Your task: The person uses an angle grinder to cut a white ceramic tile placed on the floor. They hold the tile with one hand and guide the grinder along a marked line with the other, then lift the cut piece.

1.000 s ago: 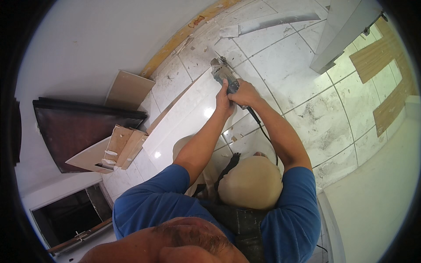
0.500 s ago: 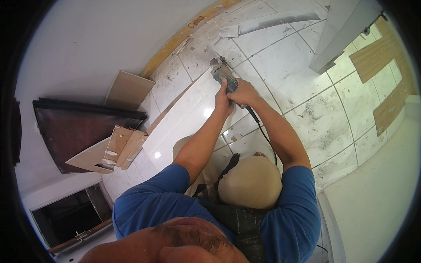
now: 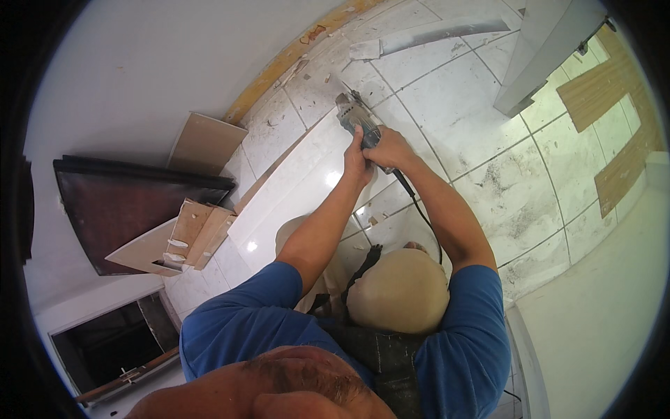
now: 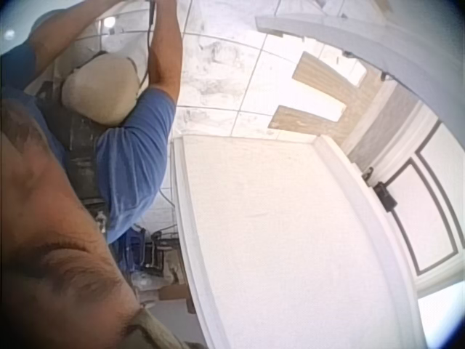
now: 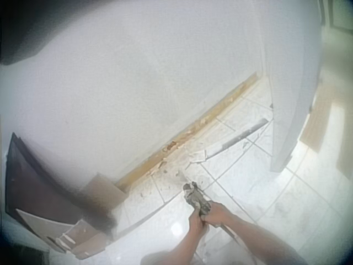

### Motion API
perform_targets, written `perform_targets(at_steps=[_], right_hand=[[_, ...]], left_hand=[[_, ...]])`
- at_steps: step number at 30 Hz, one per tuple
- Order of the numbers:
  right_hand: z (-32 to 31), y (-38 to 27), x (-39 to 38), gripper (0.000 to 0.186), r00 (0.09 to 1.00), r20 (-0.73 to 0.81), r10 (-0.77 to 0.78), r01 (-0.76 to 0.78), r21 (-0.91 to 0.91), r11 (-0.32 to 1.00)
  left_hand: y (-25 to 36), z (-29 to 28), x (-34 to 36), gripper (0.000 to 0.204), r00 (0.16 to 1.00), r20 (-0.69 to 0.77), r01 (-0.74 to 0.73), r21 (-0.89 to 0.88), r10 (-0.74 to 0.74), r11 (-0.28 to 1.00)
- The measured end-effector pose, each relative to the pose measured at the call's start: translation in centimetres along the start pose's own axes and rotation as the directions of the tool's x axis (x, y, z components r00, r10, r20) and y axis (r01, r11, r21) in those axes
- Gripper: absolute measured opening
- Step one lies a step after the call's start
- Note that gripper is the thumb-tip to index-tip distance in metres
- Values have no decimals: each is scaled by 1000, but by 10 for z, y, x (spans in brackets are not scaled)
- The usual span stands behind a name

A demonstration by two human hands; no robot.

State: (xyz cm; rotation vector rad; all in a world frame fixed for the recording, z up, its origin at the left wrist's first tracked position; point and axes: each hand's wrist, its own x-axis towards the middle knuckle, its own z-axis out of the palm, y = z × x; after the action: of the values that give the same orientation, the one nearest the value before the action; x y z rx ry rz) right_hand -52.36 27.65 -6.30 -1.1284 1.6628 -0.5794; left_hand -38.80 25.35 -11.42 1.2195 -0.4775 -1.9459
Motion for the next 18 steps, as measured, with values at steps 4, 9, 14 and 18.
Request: perform_targets(at_steps=[4, 9, 14, 18], right_hand=[[3, 6, 1, 66, 1000, -5, -22, 22, 9, 1000], [3, 9, 1, 67, 1000, -12, -26, 26, -1, 1000], [4, 11, -1, 66, 999, -23, -30, 30, -10, 1000], [1, 10, -5, 67, 999, -11, -32, 32, 4, 999]], left_hand=[[-1, 1, -2, 51, 1000, 4, -2, 1, 2, 1000], [-2, 1, -4, 52, 1000, 1, 6, 9, -6, 1000], [-5, 1, -5, 53, 1000, 4, -2, 2, 2, 1000], [-5, 5, -10, 54, 1000, -13, 1, -12, -1, 1000]])
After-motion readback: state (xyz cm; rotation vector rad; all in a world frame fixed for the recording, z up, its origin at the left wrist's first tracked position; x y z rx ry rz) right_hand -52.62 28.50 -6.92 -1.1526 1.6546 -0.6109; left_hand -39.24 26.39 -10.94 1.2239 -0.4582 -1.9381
